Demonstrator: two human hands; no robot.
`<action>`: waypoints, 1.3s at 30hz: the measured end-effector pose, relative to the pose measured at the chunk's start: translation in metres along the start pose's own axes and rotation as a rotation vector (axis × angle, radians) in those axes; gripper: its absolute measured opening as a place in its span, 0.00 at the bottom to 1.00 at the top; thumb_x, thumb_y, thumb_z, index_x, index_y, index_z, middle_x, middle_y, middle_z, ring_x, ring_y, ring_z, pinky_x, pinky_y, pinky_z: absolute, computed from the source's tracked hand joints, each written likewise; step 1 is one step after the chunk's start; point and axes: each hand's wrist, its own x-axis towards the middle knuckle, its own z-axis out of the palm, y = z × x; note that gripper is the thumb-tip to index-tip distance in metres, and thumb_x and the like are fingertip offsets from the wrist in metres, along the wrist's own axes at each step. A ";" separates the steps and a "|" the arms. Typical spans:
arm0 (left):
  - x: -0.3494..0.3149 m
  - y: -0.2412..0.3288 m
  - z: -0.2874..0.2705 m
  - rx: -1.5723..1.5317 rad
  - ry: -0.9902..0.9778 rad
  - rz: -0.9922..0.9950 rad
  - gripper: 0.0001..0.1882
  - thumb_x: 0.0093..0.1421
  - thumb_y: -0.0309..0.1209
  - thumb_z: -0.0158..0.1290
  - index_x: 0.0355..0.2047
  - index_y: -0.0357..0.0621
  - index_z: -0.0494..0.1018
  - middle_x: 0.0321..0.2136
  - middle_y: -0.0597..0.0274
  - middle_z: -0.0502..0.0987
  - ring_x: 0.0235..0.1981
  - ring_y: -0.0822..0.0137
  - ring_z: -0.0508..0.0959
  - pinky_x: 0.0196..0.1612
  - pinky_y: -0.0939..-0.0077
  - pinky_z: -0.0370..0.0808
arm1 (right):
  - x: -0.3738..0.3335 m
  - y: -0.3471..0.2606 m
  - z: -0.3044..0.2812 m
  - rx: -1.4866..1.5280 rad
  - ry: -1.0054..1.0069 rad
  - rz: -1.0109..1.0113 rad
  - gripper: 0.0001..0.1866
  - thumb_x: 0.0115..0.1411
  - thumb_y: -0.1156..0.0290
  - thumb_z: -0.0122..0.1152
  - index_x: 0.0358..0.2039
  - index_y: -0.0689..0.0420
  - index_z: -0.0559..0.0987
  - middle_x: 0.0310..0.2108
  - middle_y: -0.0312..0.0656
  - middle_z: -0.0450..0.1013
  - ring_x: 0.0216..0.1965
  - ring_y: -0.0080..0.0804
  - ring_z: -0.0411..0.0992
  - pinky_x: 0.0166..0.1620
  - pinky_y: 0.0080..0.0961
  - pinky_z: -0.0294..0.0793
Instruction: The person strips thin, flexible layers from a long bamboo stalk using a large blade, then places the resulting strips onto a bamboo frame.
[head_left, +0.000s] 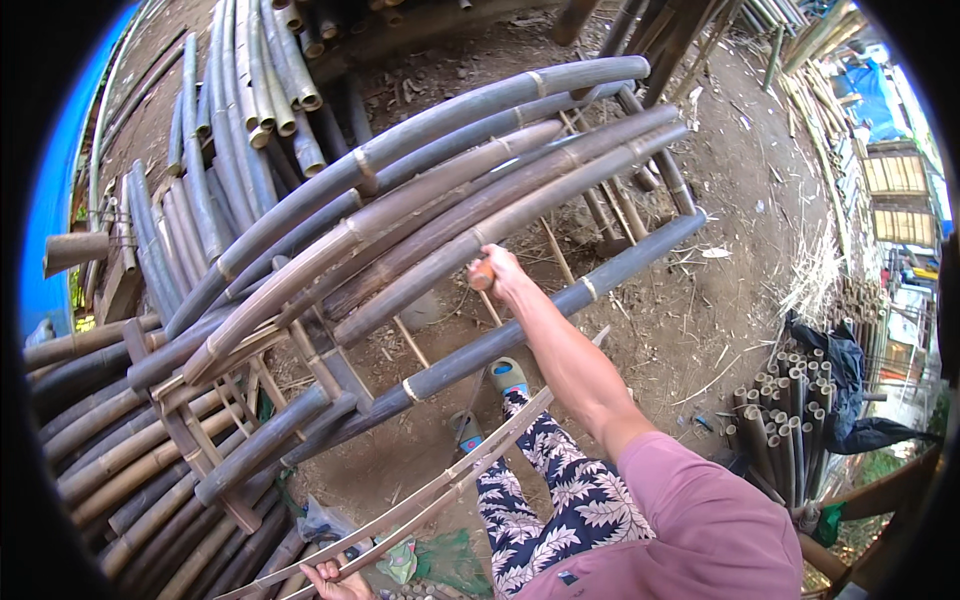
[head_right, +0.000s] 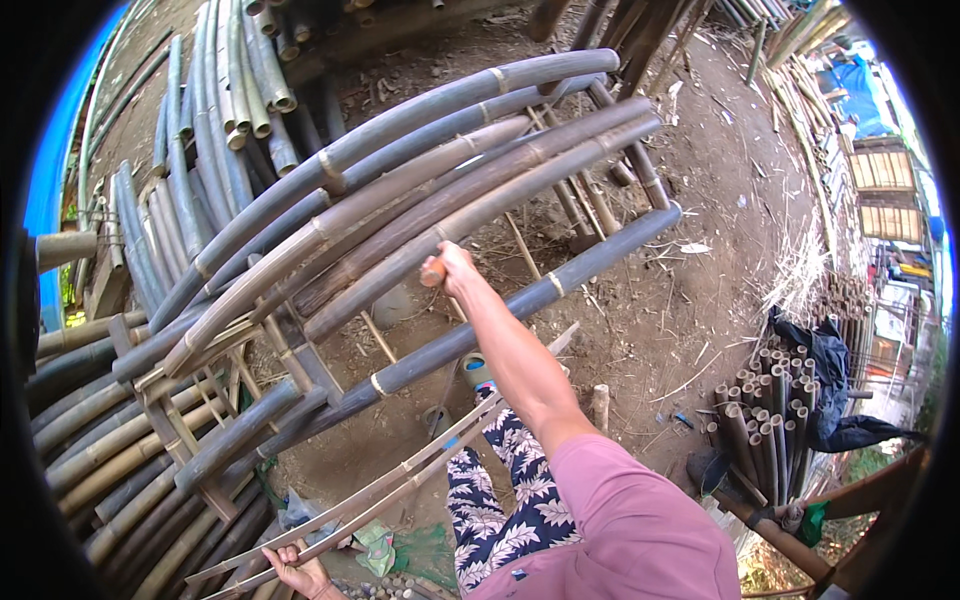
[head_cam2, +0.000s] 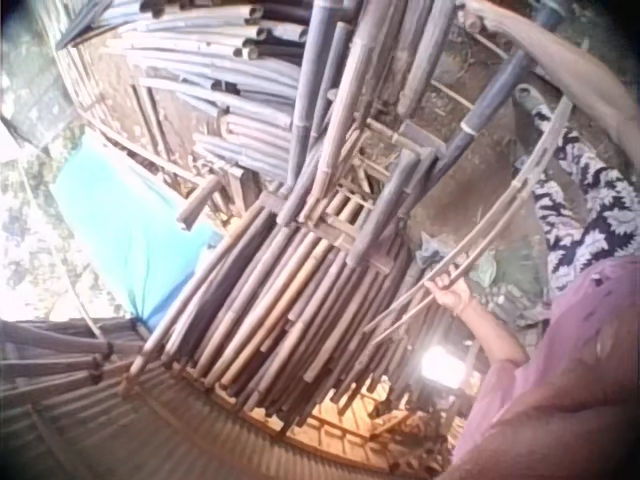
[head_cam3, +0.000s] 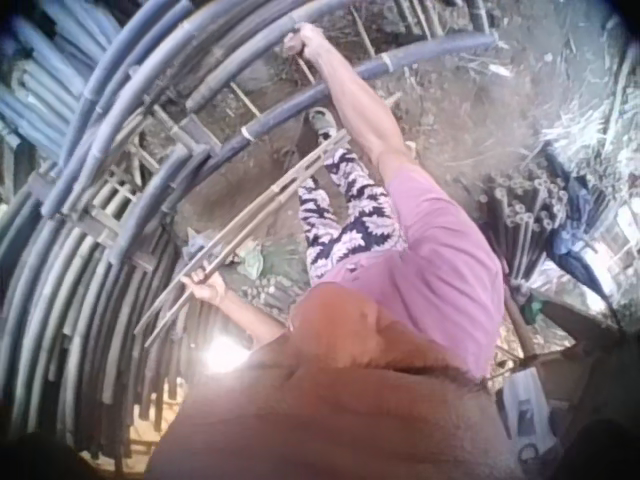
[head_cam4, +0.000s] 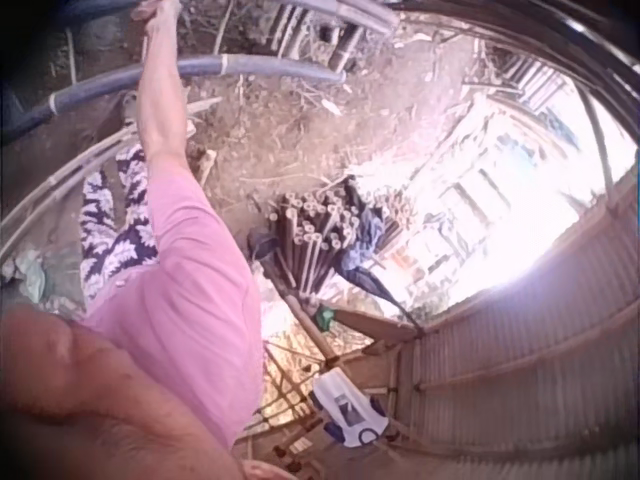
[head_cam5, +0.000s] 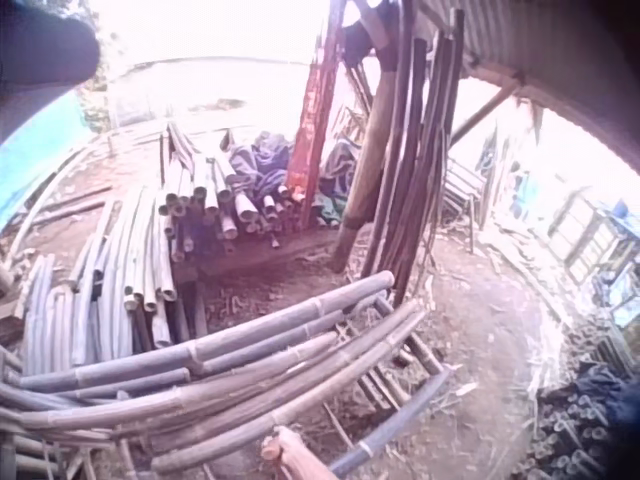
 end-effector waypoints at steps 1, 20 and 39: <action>0.006 -0.004 0.001 0.007 -0.036 -0.041 0.21 0.68 0.42 0.46 0.18 0.51 0.63 0.14 0.74 0.62 0.17 0.78 0.62 0.35 0.82 0.69 | 0.000 -0.003 0.003 -0.007 0.003 -0.012 0.14 0.64 0.67 0.46 0.44 0.63 0.61 0.23 0.46 0.66 0.20 0.35 0.68 0.25 0.37 0.76; 0.112 -0.322 0.161 -0.201 0.101 -0.532 0.22 0.66 0.43 0.51 0.18 0.49 0.61 0.11 0.75 0.59 0.14 0.77 0.61 0.62 0.54 0.63 | -0.310 -0.028 -0.158 -0.547 -0.226 -0.173 0.21 0.64 0.63 0.55 0.53 0.56 0.62 0.28 0.39 0.68 0.19 0.25 0.68 0.21 0.26 0.74; 0.135 -0.401 0.063 -0.038 0.341 -0.820 0.18 0.64 0.50 0.51 0.39 0.49 0.67 0.22 0.70 0.63 0.19 0.73 0.64 0.51 0.44 0.71 | -0.304 0.064 -0.263 -0.427 0.232 -0.059 0.18 0.63 0.64 0.55 0.50 0.54 0.63 0.26 0.41 0.68 0.18 0.30 0.68 0.19 0.29 0.74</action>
